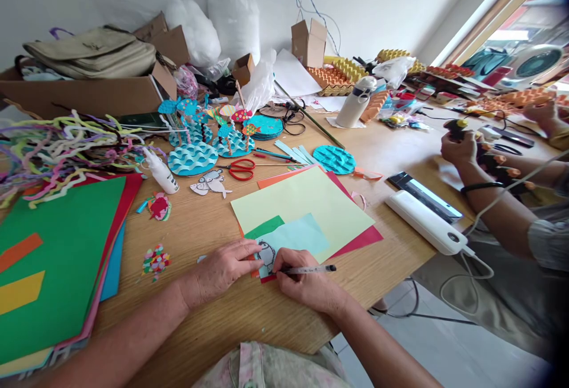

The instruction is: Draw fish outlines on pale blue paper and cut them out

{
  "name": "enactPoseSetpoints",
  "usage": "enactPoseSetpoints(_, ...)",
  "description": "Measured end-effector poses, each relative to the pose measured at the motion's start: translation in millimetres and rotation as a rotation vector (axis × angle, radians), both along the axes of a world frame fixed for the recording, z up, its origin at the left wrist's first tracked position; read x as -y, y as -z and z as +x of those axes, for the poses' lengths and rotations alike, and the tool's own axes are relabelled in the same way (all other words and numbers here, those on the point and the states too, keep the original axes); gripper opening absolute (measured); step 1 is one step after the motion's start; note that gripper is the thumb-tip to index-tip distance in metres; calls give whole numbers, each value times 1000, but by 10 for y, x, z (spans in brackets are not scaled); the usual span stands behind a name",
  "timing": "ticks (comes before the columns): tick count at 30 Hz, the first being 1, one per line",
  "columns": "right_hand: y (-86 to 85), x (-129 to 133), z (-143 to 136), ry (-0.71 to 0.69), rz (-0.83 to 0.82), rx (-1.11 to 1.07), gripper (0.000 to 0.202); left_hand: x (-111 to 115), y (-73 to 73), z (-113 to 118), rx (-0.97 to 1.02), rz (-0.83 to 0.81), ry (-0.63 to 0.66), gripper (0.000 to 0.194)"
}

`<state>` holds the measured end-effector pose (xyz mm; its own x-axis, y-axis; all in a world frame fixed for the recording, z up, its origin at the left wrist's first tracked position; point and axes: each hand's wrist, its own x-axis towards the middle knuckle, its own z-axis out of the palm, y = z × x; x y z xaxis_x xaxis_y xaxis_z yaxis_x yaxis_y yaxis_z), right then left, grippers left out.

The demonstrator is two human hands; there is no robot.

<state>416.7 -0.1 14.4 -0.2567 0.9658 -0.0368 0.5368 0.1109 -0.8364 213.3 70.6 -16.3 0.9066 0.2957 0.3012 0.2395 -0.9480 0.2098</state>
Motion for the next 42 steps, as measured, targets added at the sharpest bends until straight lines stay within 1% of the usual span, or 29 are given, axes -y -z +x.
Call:
enactPoseSetpoints(6,1,-6,-5,0,8,7,16,3,-46,10,-8,-4,1,27)
enactPoseSetpoints(11,2,-5,-1,-1,15,15,16,-1,-17,2,13,-36,6,27)
enactPoseSetpoints(14,9,-5,1,-4,22,22,16,-2,-4,-2,13,-26,3,28)
enactPoseSetpoints(29,35,-24,-39,43,62,65,13,2,-24,16,13,38,-9,32)
enactPoseSetpoints(42,78,-28,-55,81,94,95,13,14,-30,18,21,1,-19,31)
